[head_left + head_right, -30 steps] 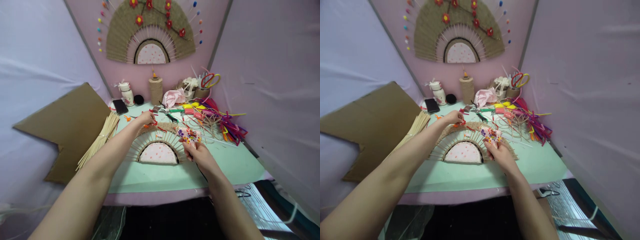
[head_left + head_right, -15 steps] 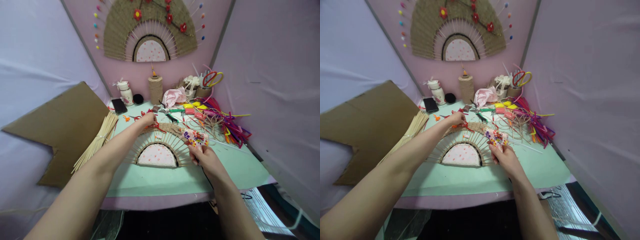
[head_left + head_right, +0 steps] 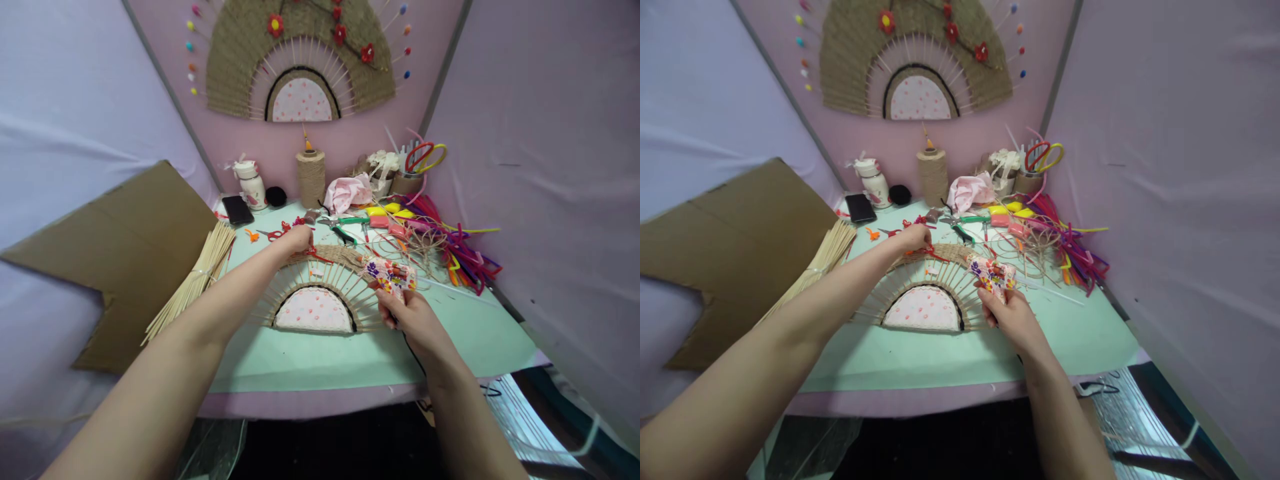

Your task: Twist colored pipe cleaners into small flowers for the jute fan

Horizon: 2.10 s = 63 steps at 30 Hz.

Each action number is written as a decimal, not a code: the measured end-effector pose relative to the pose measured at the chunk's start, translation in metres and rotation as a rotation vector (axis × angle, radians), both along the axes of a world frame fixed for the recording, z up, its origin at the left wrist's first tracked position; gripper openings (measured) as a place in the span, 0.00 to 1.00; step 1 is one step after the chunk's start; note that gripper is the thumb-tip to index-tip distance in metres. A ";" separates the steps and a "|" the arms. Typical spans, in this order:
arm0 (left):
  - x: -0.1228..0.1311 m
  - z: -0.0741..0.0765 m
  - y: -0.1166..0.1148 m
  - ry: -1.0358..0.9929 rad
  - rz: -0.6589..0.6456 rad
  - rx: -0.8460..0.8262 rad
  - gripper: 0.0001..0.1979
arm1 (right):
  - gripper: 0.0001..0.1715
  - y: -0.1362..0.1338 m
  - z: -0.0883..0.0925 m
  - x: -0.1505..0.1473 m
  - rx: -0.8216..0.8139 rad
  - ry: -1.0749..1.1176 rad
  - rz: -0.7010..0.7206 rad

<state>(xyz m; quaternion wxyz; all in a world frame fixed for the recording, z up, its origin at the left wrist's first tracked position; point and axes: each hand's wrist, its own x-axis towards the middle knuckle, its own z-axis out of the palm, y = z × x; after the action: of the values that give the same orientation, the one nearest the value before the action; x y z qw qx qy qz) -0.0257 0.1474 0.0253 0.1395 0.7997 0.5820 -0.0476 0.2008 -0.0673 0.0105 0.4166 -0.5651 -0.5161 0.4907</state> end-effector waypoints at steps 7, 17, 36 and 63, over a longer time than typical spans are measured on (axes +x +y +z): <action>0.000 0.000 -0.008 0.044 -0.055 0.061 0.12 | 0.25 -0.001 0.001 -0.001 -0.001 -0.028 0.015; -0.003 -0.007 -0.005 -0.002 -0.080 0.125 0.09 | 0.23 -0.003 -0.001 0.001 -0.001 0.012 0.013; -0.022 0.003 -0.034 -0.238 -0.074 0.412 0.11 | 0.26 -0.007 -0.007 0.006 0.038 0.017 0.014; 0.050 0.041 0.001 -0.491 -0.212 0.283 0.17 | 0.22 -0.016 -0.002 0.013 0.037 0.139 -0.044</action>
<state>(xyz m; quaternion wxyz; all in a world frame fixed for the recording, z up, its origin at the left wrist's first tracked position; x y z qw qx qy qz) 0.0243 0.1486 0.0663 0.1574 0.8550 0.4450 0.2147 0.2139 -0.0835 0.0081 0.4725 -0.5332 -0.4821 0.5099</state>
